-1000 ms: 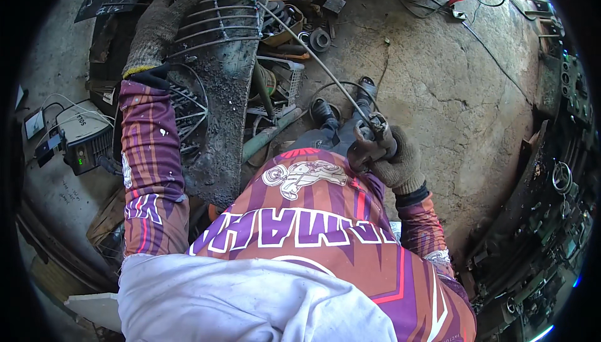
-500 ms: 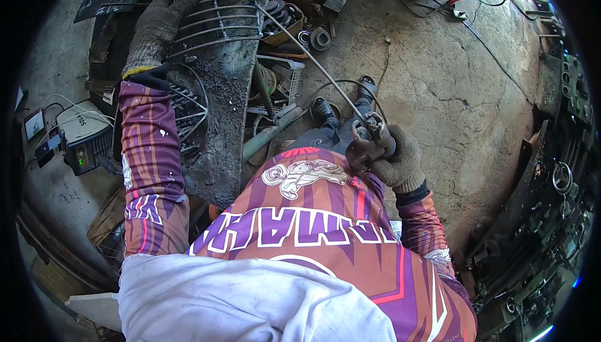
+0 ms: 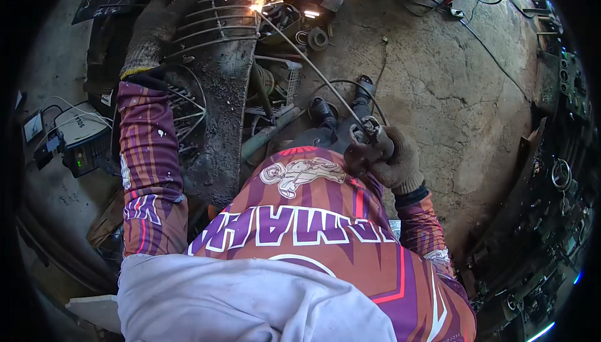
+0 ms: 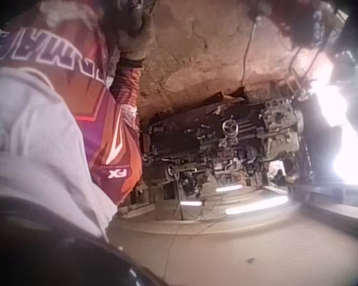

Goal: The person uses a hammer to shape a metal grating on a workbench, then performs spot welding on the grating joints using a welding rod, holding a protective shield in front of their face.

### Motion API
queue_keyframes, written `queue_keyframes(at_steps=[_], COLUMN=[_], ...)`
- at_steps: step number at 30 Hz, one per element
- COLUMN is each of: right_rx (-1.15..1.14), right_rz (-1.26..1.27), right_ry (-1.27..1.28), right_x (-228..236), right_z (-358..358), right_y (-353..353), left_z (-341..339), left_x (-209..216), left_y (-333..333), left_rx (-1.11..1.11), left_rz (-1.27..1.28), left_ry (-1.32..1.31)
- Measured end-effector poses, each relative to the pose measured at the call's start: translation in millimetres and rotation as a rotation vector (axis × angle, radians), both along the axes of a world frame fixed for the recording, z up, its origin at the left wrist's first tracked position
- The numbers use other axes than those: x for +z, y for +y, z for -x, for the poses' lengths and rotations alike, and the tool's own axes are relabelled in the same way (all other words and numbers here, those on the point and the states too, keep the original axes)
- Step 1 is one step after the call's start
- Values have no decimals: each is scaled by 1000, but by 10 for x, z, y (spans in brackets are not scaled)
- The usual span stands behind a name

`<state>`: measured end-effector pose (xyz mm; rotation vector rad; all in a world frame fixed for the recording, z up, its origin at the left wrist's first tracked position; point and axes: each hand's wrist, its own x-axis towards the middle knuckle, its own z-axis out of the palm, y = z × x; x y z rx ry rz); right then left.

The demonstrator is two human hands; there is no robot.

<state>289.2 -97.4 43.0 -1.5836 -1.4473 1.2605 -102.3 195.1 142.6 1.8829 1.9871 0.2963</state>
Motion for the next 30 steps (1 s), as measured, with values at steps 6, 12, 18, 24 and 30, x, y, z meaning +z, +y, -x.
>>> queue_keyframes(at_steps=[6,12,18,24,30], right_rx=[11,-132,41,25,-202], right_rz=[6,406,-90,-128,60], right_ry=[3,466,-38,-178,362], right_x=[28,-125,147,102,284], right_z=[-29,-247,-96,-201,-32], right_y=[5,-9,105,60,129], left_z=[-31,44,-2,-64,-212], left_x=[5,43,46,84,315], left_y=[3,44,46,47,-158], left_rx=[6,-5,16,-9,-67], left_rz=[11,13,-20,-40,-157], left_ry=[-61,78,147,89,-193])
